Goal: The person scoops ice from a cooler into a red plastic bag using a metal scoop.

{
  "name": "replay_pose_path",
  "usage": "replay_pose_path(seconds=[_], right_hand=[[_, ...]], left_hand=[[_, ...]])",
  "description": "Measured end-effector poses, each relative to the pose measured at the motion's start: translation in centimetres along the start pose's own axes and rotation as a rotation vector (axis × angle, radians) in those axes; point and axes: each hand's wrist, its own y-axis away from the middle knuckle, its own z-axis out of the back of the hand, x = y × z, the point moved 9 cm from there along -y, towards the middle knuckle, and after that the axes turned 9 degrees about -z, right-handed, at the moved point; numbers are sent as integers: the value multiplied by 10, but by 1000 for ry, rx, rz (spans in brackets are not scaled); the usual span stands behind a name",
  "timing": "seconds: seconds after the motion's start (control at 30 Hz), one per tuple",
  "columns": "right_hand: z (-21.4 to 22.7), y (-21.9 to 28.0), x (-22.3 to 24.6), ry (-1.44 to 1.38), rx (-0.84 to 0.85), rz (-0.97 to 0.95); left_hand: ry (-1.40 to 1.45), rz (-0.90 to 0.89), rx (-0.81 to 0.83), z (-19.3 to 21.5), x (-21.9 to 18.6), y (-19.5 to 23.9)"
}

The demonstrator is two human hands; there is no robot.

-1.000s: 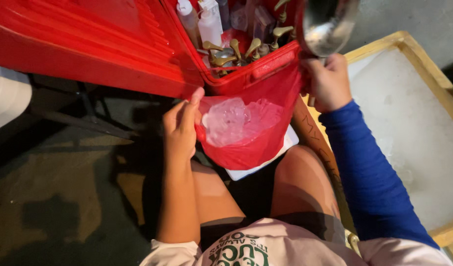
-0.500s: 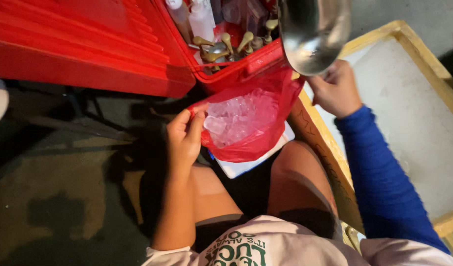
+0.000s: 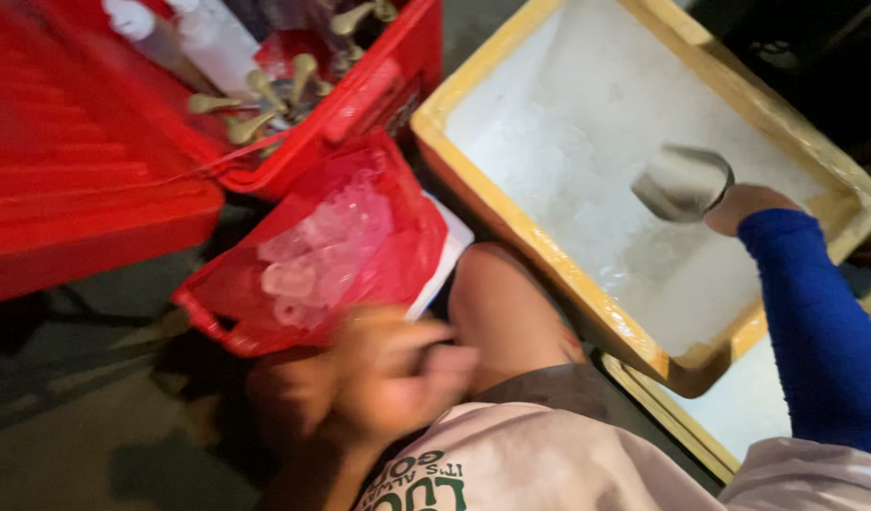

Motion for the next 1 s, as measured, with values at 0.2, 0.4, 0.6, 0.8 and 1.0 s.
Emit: replay_pose_path(seconds=[0.2,0.4,0.6,0.8,1.0], right_hand=[[-91,-54,-46,124,139,-100],[-120,-97,-18,201,158,-81],[-136,-100,-19,184,226,-44],[-172,-88,-3,289,456,76],[-186,-61,7,-129,202,-23]], left_hand=[[109,48,177,-217,83,-41],[-135,174,231,-294,167,-35],[-187,203,218,-293,168,-35],[-205,202,227,-293,168,-34],[-210,205,247,-294,167,-36]])
